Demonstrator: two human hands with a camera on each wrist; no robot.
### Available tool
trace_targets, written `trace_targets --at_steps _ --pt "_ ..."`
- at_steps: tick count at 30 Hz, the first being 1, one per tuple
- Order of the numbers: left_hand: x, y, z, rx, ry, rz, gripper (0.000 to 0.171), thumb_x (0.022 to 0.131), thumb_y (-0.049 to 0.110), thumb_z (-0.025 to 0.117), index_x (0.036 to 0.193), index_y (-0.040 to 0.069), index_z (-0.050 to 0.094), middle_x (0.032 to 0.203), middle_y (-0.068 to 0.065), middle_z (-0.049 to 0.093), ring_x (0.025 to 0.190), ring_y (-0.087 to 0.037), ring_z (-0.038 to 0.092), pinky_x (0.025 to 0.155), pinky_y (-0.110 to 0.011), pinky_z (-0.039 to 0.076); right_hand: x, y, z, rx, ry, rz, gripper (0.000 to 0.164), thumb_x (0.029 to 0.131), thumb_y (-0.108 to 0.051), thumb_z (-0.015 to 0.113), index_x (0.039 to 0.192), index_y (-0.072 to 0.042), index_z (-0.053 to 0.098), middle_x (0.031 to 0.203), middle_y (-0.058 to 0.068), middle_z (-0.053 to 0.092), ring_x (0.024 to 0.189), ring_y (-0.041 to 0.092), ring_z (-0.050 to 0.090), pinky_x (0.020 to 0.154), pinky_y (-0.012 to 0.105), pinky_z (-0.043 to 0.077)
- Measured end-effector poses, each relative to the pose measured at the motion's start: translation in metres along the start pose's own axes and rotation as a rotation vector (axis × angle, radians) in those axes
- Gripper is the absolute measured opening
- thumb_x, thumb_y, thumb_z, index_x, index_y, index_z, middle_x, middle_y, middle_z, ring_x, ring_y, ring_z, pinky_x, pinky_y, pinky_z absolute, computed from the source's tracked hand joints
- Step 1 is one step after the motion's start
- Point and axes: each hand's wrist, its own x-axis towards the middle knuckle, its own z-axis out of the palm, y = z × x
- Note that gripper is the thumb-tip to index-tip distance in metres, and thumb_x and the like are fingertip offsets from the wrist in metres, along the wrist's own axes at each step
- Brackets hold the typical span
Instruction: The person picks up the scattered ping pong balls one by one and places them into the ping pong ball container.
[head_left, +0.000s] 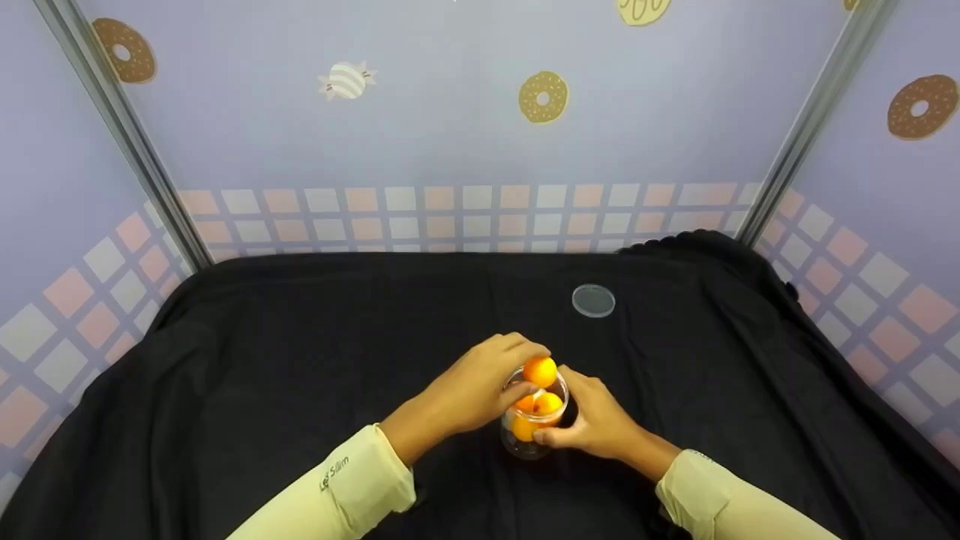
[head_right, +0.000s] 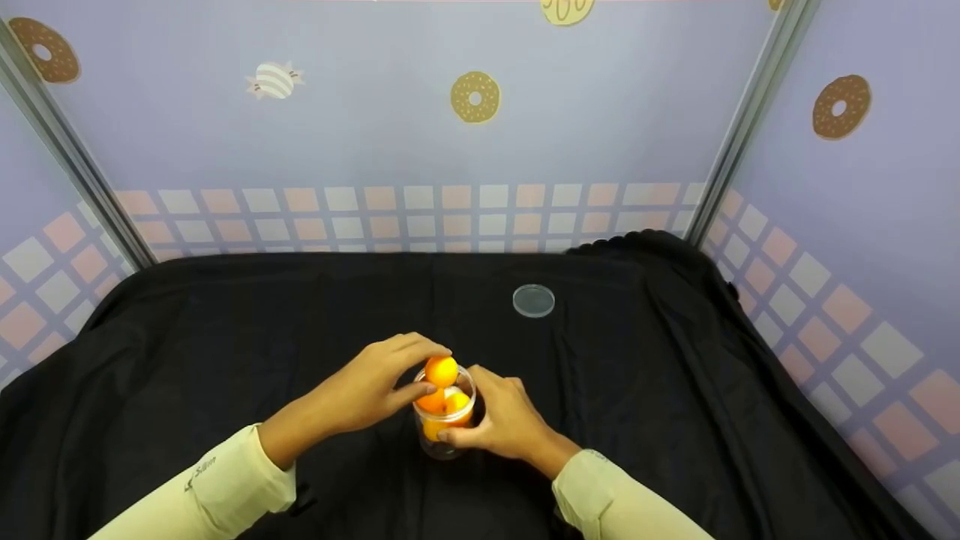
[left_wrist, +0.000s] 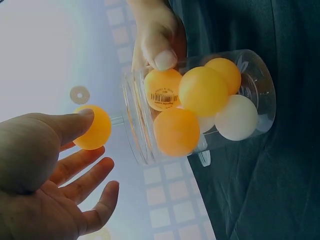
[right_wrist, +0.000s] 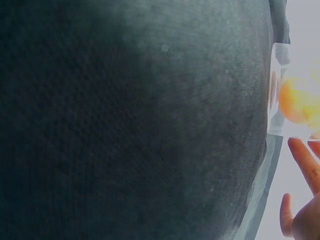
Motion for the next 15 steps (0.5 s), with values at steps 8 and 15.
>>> trace_targets --at_steps 8,15 --pt "-0.0002 0.0007 0.0012 0.009 -0.007 -0.008 0.04 0.095 0.019 0.073 0.133 0.014 0.064 0.125 -0.001 0.066 0.111 -0.018 0.064 0.1 -0.032 0.053 0.0001 0.0006 0.0 -0.003 0.007 -0.004 0.061 0.072 -0.053 0.087 0.122 -0.031 0.058 0.105 -0.017 0.068 0.09 0.004 0.068 0.079 0.027 0.057" --pt "-0.0004 0.0024 0.0005 0.011 -0.011 -0.009 0.04 0.095 0.02 0.073 0.134 0.014 0.063 0.126 -0.001 0.066 0.112 -0.018 0.064 0.1 -0.032 0.053 -0.0004 0.001 0.0001 -0.009 0.005 -0.009 0.063 0.073 -0.054 0.086 0.124 -0.031 0.057 0.107 -0.017 0.067 0.092 0.004 0.068 0.08 0.028 0.058"
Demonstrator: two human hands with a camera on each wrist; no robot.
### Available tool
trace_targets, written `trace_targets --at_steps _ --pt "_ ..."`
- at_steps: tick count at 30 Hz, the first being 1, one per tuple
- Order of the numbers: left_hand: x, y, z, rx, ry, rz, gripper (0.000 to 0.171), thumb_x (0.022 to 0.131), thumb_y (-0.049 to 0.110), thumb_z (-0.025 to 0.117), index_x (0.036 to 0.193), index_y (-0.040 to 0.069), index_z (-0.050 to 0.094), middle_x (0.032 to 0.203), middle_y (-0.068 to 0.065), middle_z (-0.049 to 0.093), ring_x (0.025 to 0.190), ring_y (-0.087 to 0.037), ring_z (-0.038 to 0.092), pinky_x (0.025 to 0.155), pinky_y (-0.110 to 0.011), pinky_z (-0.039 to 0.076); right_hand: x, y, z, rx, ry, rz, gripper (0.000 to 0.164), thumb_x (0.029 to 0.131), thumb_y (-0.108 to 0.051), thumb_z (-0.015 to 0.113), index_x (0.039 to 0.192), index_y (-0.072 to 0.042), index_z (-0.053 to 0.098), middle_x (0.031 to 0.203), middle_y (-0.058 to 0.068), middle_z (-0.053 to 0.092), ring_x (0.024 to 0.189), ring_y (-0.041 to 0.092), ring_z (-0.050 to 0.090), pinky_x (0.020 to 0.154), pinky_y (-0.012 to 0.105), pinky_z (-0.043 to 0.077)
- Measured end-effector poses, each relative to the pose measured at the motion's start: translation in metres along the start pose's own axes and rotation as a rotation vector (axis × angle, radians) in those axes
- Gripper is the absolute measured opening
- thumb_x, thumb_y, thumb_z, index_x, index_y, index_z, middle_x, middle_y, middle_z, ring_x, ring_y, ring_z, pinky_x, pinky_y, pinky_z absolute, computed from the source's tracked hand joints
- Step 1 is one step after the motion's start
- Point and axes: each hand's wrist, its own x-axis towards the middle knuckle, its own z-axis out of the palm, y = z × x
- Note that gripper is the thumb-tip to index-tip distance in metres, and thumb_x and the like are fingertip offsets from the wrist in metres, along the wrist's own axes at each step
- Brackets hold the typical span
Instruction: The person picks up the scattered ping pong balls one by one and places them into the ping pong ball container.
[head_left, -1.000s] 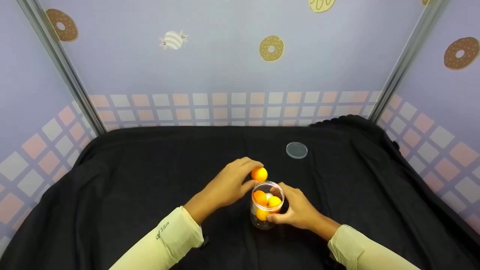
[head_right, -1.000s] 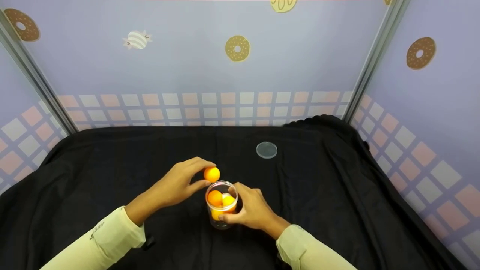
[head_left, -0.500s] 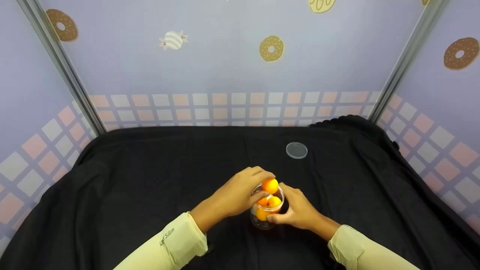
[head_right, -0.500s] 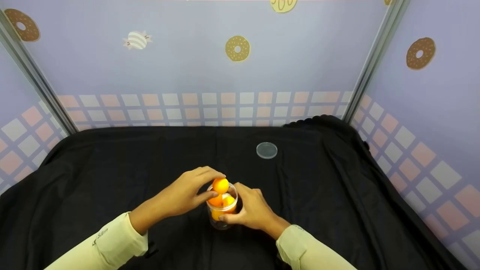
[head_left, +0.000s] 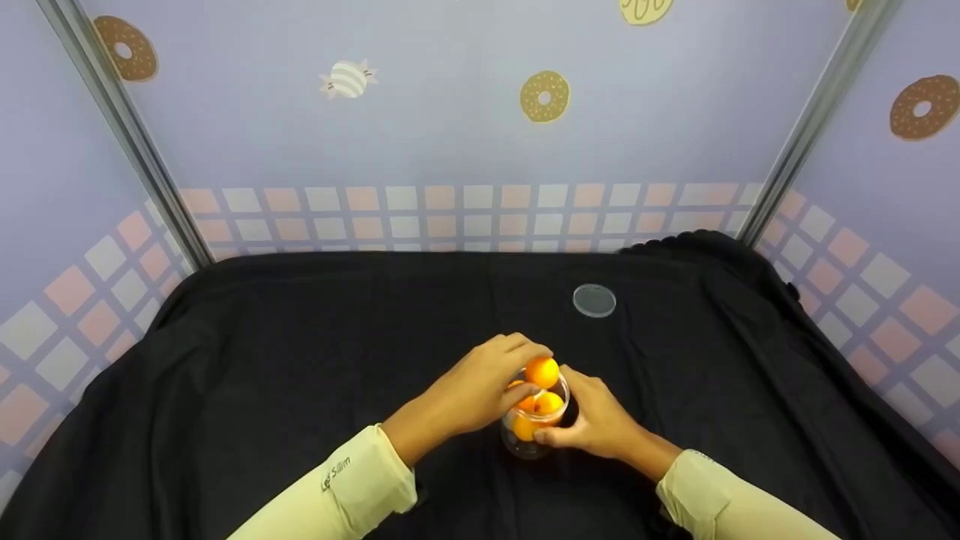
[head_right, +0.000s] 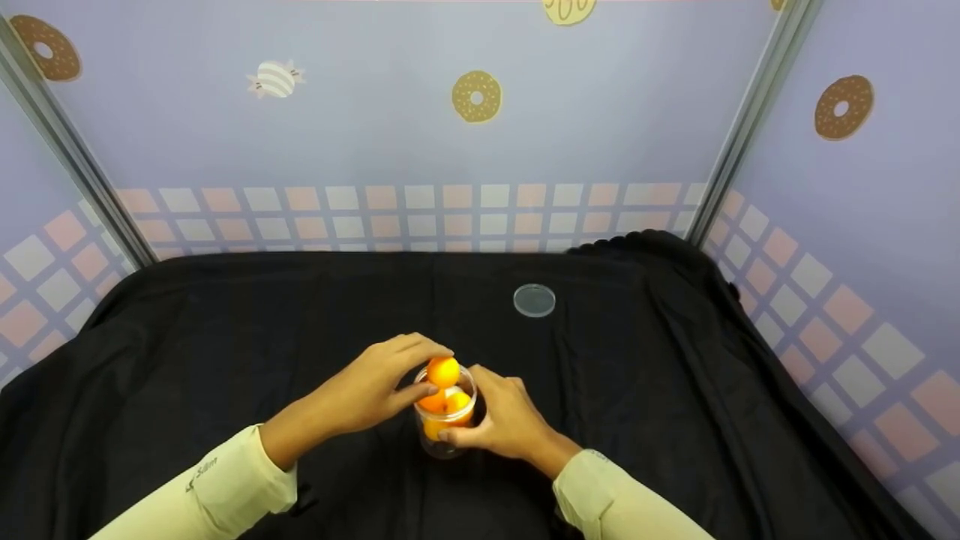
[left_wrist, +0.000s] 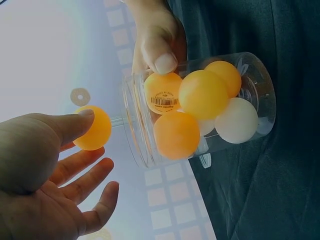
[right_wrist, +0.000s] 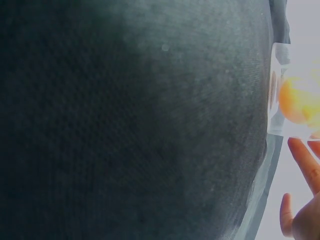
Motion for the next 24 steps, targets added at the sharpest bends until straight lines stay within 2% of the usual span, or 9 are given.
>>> trace_targets --at_steps 8,16,19,24 --pt "-0.0017 -0.0006 -0.0021 0.001 0.01 -0.01 0.041 0.095 0.02 0.072 0.135 0.014 0.062 0.127 -0.001 0.065 0.113 -0.018 0.064 0.099 -0.033 0.054 -0.0006 0.0011 0.0014 -0.005 0.009 -0.01 0.062 0.072 -0.053 0.087 0.122 -0.032 0.058 0.104 -0.017 0.068 0.09 0.004 0.067 0.078 0.027 0.057" --pt "-0.0037 -0.0009 -0.0022 0.019 0.017 -0.007 0.038 0.096 0.021 0.072 0.133 0.014 0.064 0.127 0.0 0.065 0.112 -0.018 0.064 0.096 -0.034 0.055 -0.0003 0.001 0.0027 0.008 -0.001 -0.031 0.065 0.073 -0.051 0.087 0.127 -0.031 0.057 0.11 -0.016 0.068 0.095 0.005 0.069 0.083 0.028 0.058" --pt "-0.0053 -0.0019 -0.0006 0.068 0.032 -0.015 0.035 0.097 0.023 0.07 0.131 0.016 0.065 0.126 0.0 0.066 0.111 -0.018 0.064 0.092 -0.037 0.056 0.0002 0.0002 0.0015 0.002 -0.007 -0.03 0.064 0.073 -0.052 0.087 0.126 -0.03 0.058 0.108 -0.017 0.068 0.093 0.004 0.069 0.081 0.027 0.058" --pt "-0.0088 -0.0096 0.0049 0.212 0.104 -0.015 0.03 0.101 0.029 0.064 0.128 0.018 0.067 0.123 0.001 0.067 0.109 -0.02 0.064 0.084 -0.041 0.055 0.0008 -0.0007 -0.0017 -0.035 -0.007 -0.048 0.064 0.074 -0.055 0.086 0.125 -0.029 0.058 0.108 -0.017 0.069 0.093 0.003 0.069 0.081 0.027 0.058"
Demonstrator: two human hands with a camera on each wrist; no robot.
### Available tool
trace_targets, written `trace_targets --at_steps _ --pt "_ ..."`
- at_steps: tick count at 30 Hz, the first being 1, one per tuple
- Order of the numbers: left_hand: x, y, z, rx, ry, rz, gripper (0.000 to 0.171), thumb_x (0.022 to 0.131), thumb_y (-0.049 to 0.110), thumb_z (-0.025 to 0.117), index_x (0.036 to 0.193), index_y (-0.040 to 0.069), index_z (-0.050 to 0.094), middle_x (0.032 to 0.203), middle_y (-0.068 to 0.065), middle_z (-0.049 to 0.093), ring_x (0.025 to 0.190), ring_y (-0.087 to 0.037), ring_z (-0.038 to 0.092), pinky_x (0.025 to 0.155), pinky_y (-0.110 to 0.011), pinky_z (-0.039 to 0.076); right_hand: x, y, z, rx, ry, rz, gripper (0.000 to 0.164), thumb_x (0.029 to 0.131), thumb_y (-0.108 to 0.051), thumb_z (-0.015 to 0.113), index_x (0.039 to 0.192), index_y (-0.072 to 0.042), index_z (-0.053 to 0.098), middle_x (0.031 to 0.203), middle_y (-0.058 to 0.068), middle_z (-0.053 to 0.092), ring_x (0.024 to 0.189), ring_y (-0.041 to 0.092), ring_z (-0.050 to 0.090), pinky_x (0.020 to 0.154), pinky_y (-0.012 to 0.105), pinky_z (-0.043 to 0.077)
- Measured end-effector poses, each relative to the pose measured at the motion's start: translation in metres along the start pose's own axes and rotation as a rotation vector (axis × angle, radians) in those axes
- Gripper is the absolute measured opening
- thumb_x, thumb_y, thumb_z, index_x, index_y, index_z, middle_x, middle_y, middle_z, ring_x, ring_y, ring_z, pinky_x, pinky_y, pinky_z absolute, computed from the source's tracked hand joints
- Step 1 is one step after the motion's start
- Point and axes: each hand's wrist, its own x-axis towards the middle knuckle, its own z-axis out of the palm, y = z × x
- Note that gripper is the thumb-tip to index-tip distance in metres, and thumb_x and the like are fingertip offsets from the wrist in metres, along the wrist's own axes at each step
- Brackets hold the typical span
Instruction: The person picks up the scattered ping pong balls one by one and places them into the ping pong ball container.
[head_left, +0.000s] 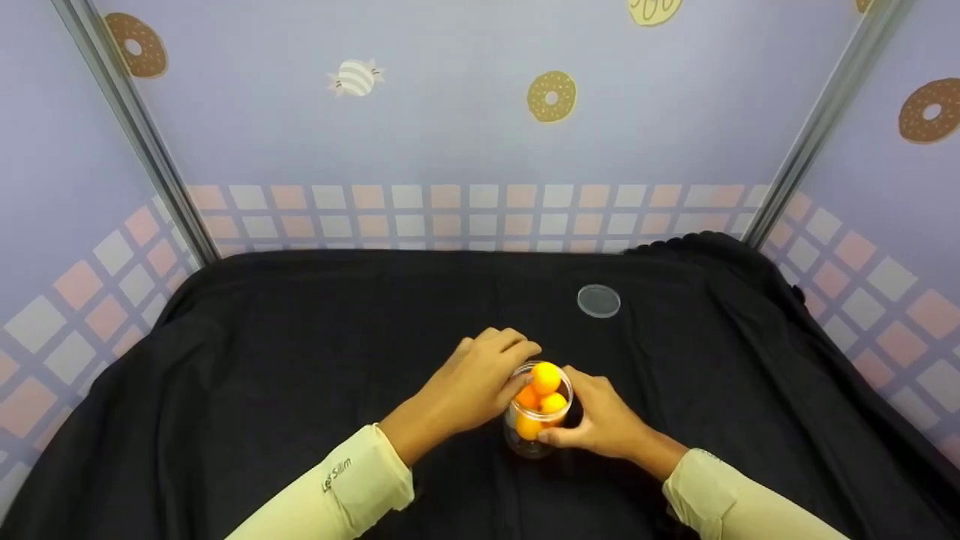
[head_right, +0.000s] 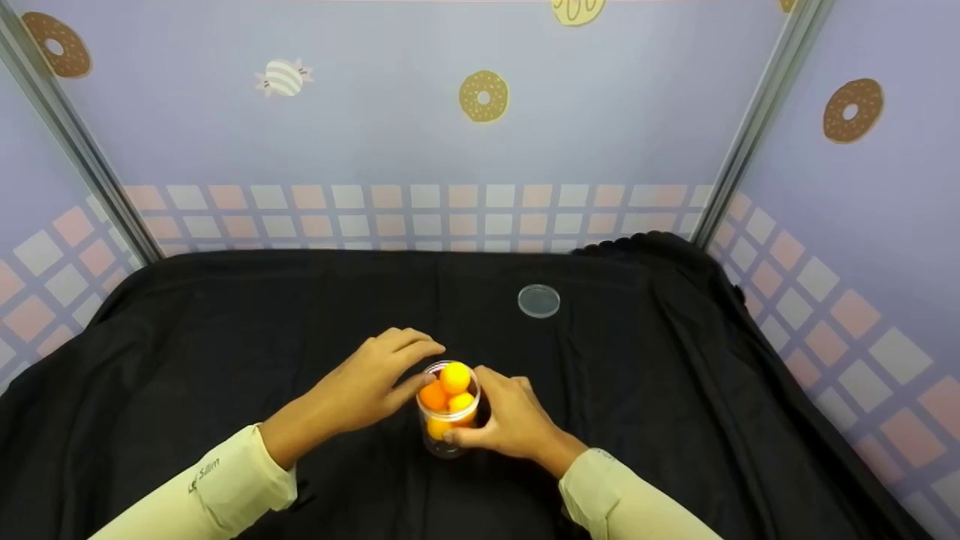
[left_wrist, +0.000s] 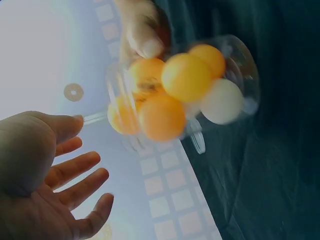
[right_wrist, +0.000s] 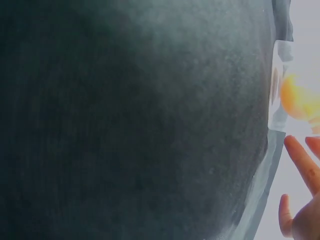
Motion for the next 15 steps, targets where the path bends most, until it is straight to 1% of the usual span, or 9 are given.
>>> trace_targets --at_steps 3,8,11,15 --pt "-0.002 -0.007 0.006 0.053 0.031 -0.011 0.03 0.102 0.032 0.062 0.128 0.019 0.068 0.121 0.001 0.067 0.108 -0.02 0.063 0.081 -0.04 0.054 -0.001 0.0 -0.003 -0.042 -0.014 0.014 0.068 0.073 -0.059 0.085 0.127 -0.028 0.059 0.11 -0.019 0.068 0.095 0.002 0.068 0.082 0.029 0.058" --pt "-0.004 -0.022 0.014 0.079 0.026 -0.08 0.031 0.102 0.032 0.061 0.129 0.019 0.067 0.119 0.0 0.066 0.107 -0.021 0.062 0.081 -0.04 0.053 -0.003 -0.002 -0.01 -0.169 -0.063 0.057 0.08 0.07 -0.072 0.08 0.132 -0.027 0.059 0.116 -0.02 0.067 0.101 0.002 0.067 0.086 0.04 0.053" --pt "-0.006 -0.029 0.017 0.08 0.027 -0.123 0.03 0.102 0.032 0.061 0.129 0.018 0.068 0.119 -0.001 0.066 0.107 -0.022 0.062 0.081 -0.042 0.053 -0.004 -0.001 -0.015 -0.225 -0.13 0.088 0.086 0.069 -0.078 0.075 0.136 -0.026 0.058 0.124 -0.016 0.066 0.108 0.005 0.065 0.086 0.044 0.047" --pt "-0.009 -0.036 0.023 0.077 0.039 -0.179 0.03 0.102 0.031 0.061 0.128 0.018 0.068 0.119 -0.002 0.066 0.108 -0.024 0.062 0.081 -0.044 0.051 -0.004 0.001 -0.025 -0.271 -0.257 0.116 0.086 0.071 -0.079 0.073 0.137 -0.027 0.056 0.127 -0.013 0.064 0.113 0.009 0.062 0.086 0.047 0.045"
